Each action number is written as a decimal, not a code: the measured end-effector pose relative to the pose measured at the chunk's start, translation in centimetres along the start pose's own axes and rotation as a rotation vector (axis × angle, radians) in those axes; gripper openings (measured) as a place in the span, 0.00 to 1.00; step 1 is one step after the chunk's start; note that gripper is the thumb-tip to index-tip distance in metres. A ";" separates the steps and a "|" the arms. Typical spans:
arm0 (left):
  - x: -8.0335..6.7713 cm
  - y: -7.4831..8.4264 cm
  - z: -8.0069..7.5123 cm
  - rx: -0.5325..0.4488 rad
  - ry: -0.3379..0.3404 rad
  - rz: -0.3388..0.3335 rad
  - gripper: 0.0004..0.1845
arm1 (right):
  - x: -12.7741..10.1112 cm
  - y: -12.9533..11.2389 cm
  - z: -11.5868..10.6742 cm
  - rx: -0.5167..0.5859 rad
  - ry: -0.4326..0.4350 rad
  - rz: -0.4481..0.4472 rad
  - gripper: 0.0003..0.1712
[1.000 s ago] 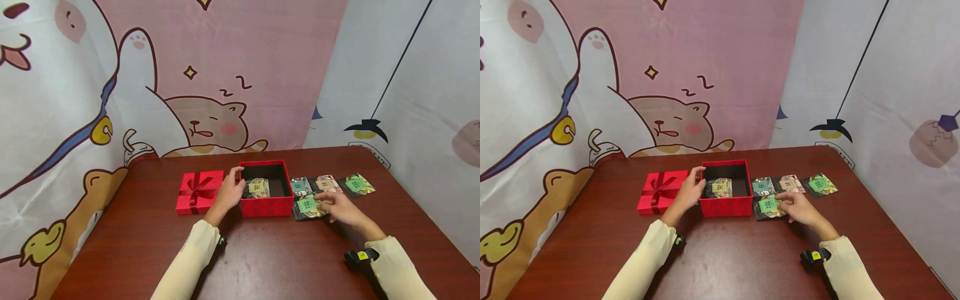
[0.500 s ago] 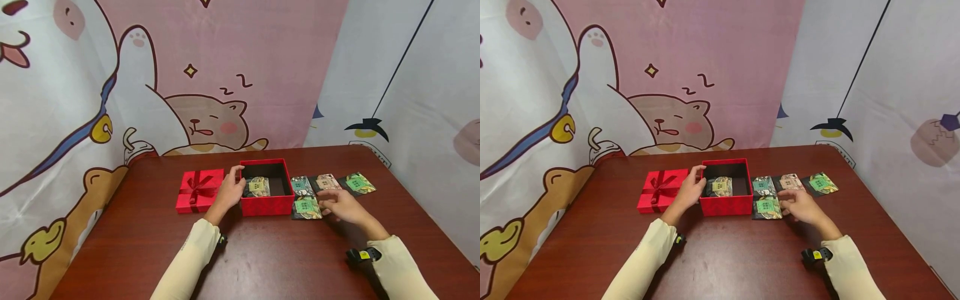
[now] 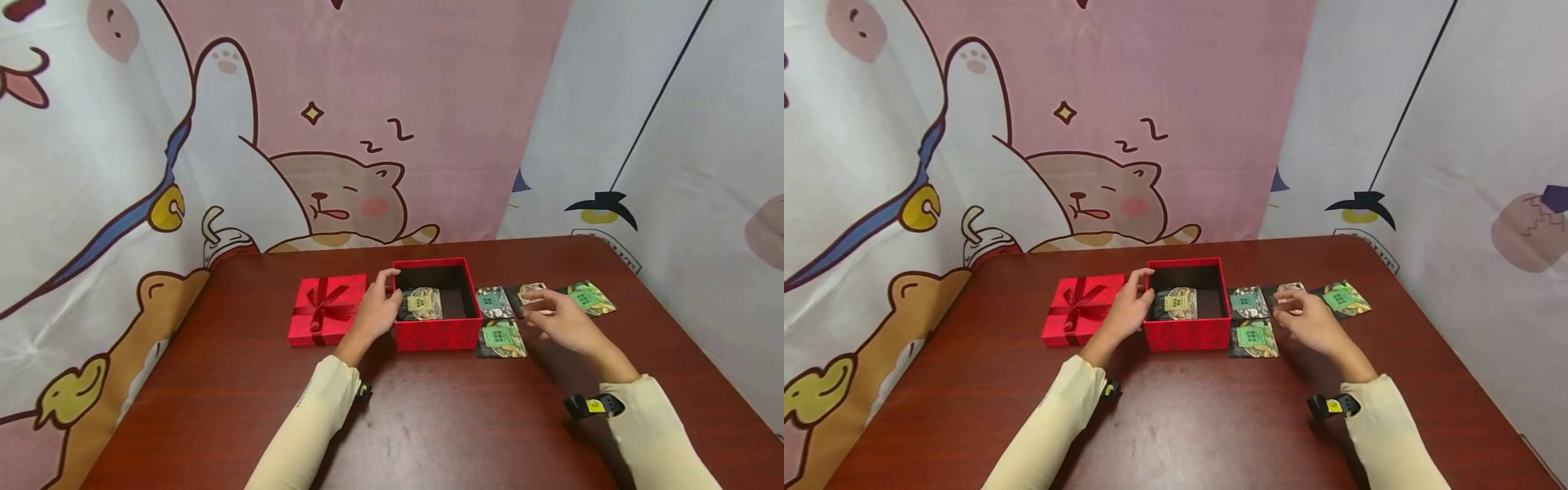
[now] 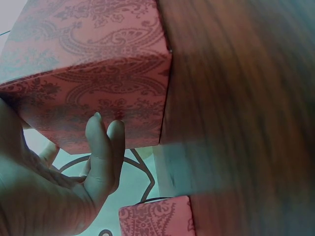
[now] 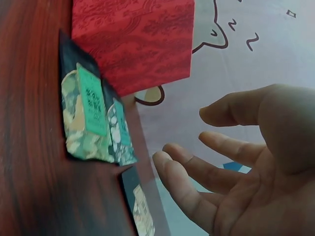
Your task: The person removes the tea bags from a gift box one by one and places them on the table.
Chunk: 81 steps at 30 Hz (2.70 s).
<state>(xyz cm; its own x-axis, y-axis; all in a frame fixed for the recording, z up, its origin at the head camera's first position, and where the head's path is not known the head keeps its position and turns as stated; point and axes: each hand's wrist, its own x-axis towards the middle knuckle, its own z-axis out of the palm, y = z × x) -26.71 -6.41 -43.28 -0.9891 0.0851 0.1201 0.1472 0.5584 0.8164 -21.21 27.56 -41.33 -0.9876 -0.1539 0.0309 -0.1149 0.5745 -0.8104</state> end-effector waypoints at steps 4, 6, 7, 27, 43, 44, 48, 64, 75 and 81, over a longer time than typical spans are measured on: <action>0.0 -0.1 0.0 0.002 0.001 0.001 0.22 | 0.3 -0.6 0.1 0.001 0.006 -0.031 0.22; 0.0 -0.1 0.0 0.001 0.001 0.001 0.22 | 0.5 -0.9 0.2 0.008 0.013 -0.037 0.22; 0.0 -0.1 -0.1 0.001 0.003 0.003 0.22 | 0.6 -1.1 0.3 0.011 0.018 -0.037 0.22; 0.0 -0.3 0.2 0.009 -0.010 0.007 0.22 | 2.5 -6.4 3.1 0.066 0.078 -0.127 0.23; 0.1 -0.2 0.1 0.005 -0.006 -0.004 0.22 | 4.3 -8.9 5.3 0.100 0.063 -0.161 0.21; 0.1 -0.2 0.1 0.005 -0.006 -0.004 0.22 | 4.5 -9.0 5.6 0.095 0.054 -0.151 0.21; 0.1 -0.1 0.1 0.002 -0.003 -0.003 0.22 | 5.1 -9.5 6.6 0.102 0.016 -0.119 0.22; 0.3 -0.2 0.1 0.006 0.000 0.008 0.22 | 7.2 -10.3 10.1 0.003 -0.027 -0.064 0.24; 0.3 -0.1 0.0 0.015 0.001 0.002 0.22 | 8.5 -9.9 10.5 -0.095 -0.088 0.046 0.27; 0.4 -0.1 0.1 0.019 -0.003 -0.009 0.22 | 9.2 -9.5 10.8 -0.110 -0.144 0.082 0.29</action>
<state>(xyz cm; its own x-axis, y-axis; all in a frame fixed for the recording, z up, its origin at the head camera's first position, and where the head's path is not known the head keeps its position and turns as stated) -27.08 -6.33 -43.37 -0.9904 0.0828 0.1107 0.1382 0.5746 0.8067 -28.02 11.95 -39.68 -0.9696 -0.2115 -0.1230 -0.0531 0.6728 -0.7379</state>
